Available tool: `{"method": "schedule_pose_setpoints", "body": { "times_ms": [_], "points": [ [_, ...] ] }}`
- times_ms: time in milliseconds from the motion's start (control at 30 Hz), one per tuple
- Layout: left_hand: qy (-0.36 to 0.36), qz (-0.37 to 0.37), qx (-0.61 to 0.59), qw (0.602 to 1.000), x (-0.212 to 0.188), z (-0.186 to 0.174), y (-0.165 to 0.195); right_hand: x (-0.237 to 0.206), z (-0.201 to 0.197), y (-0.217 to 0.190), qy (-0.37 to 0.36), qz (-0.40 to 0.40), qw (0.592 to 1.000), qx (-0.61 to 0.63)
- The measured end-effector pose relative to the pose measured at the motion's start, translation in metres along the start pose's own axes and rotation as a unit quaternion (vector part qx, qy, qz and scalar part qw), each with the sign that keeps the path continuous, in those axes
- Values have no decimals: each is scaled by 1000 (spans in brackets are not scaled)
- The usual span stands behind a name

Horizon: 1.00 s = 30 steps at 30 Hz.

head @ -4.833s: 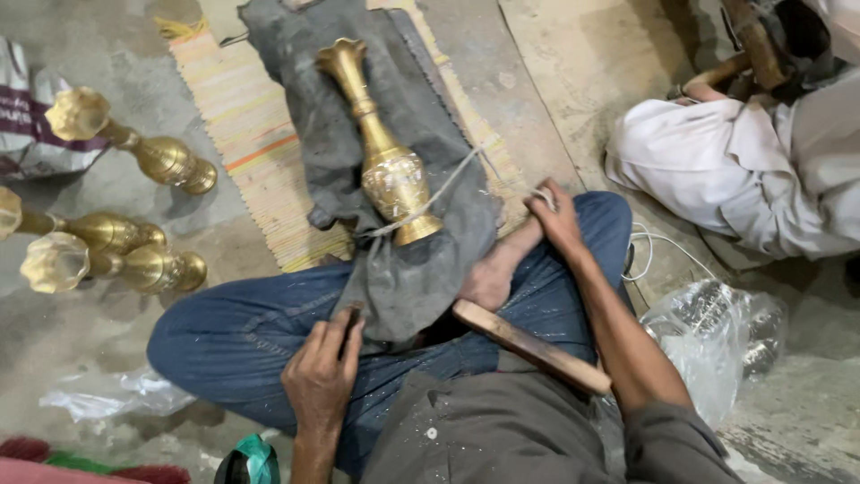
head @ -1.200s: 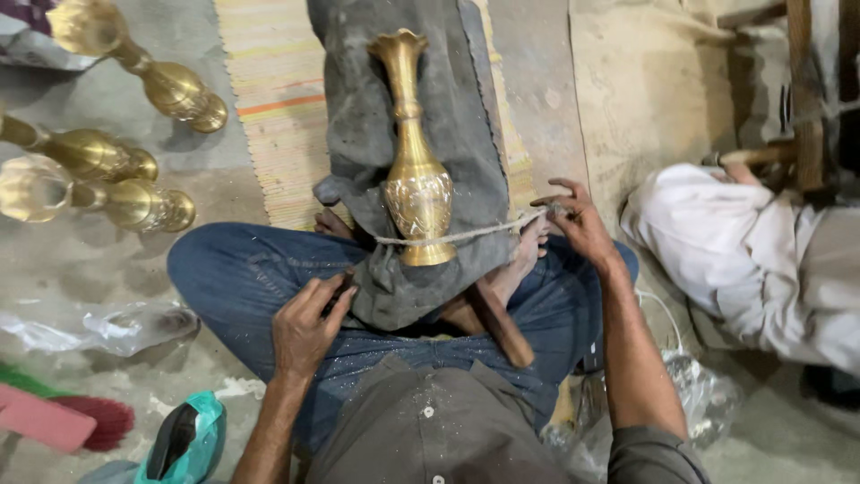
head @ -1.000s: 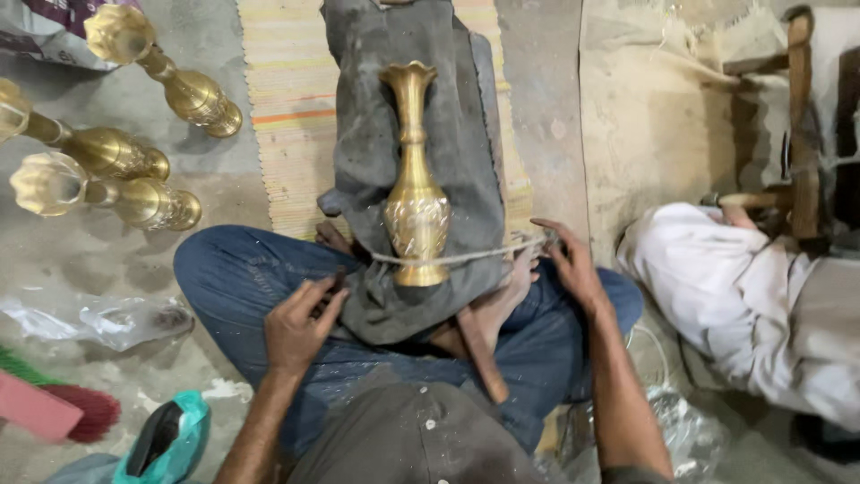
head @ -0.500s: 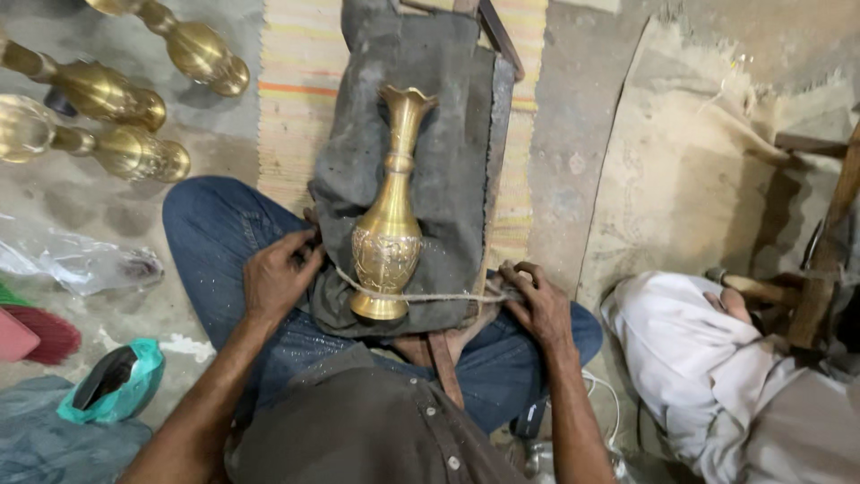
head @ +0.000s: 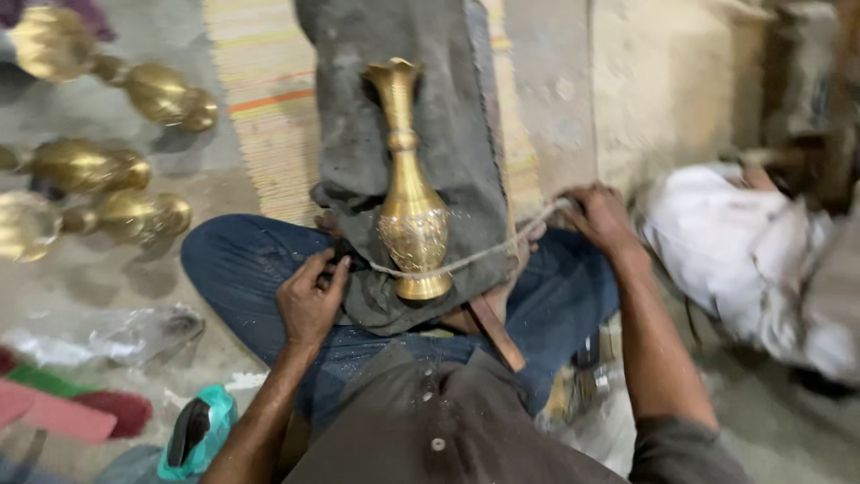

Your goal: The person sits cross-legged on the floor with a brass vase held against their lap by a cord. They hold a chisel against the vase surface and repeatedly strike it with a wooden mallet to carve decorative patterns, repositioning the chisel around the vase body, then adjust the cord and continue working.

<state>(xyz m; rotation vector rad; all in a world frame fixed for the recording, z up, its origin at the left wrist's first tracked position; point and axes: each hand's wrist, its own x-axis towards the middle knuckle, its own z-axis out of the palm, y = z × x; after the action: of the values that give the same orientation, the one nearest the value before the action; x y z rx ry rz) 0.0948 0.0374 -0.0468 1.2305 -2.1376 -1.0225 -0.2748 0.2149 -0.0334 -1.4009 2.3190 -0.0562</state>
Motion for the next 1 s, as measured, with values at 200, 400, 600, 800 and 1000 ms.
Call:
{"method": "schedule_pose_setpoints", "body": {
  "times_ms": [200,400,600,800,1000],
  "points": [
    [-29,1,-30,999,2,-6,-9,1,5,-46,-27,51,998,24],
    [-4,34,8,999,-3,-1,-6,-19,14,-76,64,-104,944,306],
    [28,38,40,998,-1,11,-6,-15,38,-31,244,54,788,563],
    [15,15,43,999,-6,11,-14,-4,13,-3,1,-34,996,79],
    [14,21,43,999,-11,12,-13,13,-12,-6,19,-69,997,11]
  ]
}}
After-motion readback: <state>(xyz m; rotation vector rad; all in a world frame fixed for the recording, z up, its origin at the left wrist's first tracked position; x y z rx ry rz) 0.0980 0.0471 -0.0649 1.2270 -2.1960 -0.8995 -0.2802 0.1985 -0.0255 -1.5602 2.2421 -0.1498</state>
